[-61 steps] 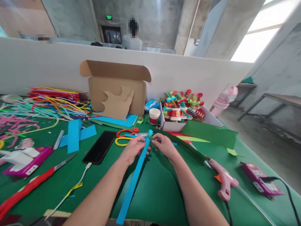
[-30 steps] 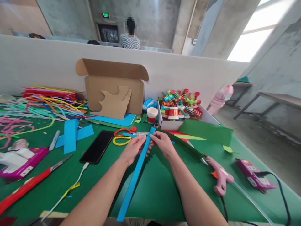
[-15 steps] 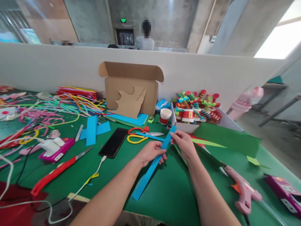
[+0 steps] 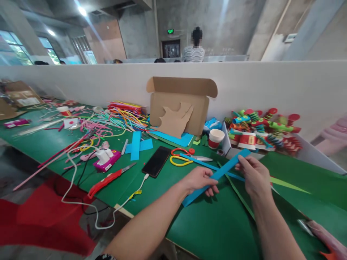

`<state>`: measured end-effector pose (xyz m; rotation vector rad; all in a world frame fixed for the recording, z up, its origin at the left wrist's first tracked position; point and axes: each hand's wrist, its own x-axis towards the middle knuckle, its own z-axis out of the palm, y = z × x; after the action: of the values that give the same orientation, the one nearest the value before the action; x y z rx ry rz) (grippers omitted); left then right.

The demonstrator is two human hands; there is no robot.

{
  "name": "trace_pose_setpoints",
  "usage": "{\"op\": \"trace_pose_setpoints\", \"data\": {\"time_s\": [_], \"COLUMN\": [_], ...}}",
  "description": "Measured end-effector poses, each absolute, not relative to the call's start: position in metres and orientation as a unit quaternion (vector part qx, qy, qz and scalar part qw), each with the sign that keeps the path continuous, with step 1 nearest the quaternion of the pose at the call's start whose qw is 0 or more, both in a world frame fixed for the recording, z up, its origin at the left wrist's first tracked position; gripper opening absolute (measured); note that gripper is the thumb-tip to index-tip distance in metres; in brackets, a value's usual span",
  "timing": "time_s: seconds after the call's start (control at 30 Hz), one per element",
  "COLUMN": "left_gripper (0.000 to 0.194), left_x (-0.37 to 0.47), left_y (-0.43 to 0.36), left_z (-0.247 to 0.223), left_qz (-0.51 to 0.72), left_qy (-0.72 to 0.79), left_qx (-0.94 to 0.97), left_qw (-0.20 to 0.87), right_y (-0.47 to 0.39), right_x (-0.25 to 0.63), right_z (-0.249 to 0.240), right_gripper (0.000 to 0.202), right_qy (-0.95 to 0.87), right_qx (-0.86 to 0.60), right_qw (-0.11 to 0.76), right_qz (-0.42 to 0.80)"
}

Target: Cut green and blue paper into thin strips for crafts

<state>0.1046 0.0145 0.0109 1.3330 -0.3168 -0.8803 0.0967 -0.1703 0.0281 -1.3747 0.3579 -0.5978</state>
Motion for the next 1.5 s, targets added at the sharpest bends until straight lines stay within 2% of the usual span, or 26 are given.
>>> {"op": "trace_pose_setpoints", "data": {"time_s": [0.27,0.5,0.67,1.5], "left_gripper": [0.033,0.025,0.032,0.029], "left_x": [0.1059,0.1061,0.1060,0.1058], "left_y": [0.0154,0.0146,0.0147,0.0147], "left_z": [0.0082,0.0102,0.0105,0.0115], "left_qz": [-0.395,-0.391,-0.388,-0.388], "left_qy": [-0.144,-0.141,-0.143,-0.141], "left_qx": [0.613,0.619,0.622,0.624], "left_qw": [0.669,0.666,0.665,0.664], "right_y": [-0.1727,-0.1735,-0.1742,-0.1735], "right_x": [0.0981,0.0976,0.0982,0.0978], "right_z": [0.0270,0.0274,0.0254,0.0262], "right_gripper": [0.049,0.049,0.049,0.048], "right_qy": [0.156,0.167,0.168,0.169], "right_qx": [-0.620,-0.614,-0.616,-0.616], "right_qw": [0.707,0.711,0.709,0.708], "right_qz": [-0.302,-0.299,-0.299,-0.301]}}
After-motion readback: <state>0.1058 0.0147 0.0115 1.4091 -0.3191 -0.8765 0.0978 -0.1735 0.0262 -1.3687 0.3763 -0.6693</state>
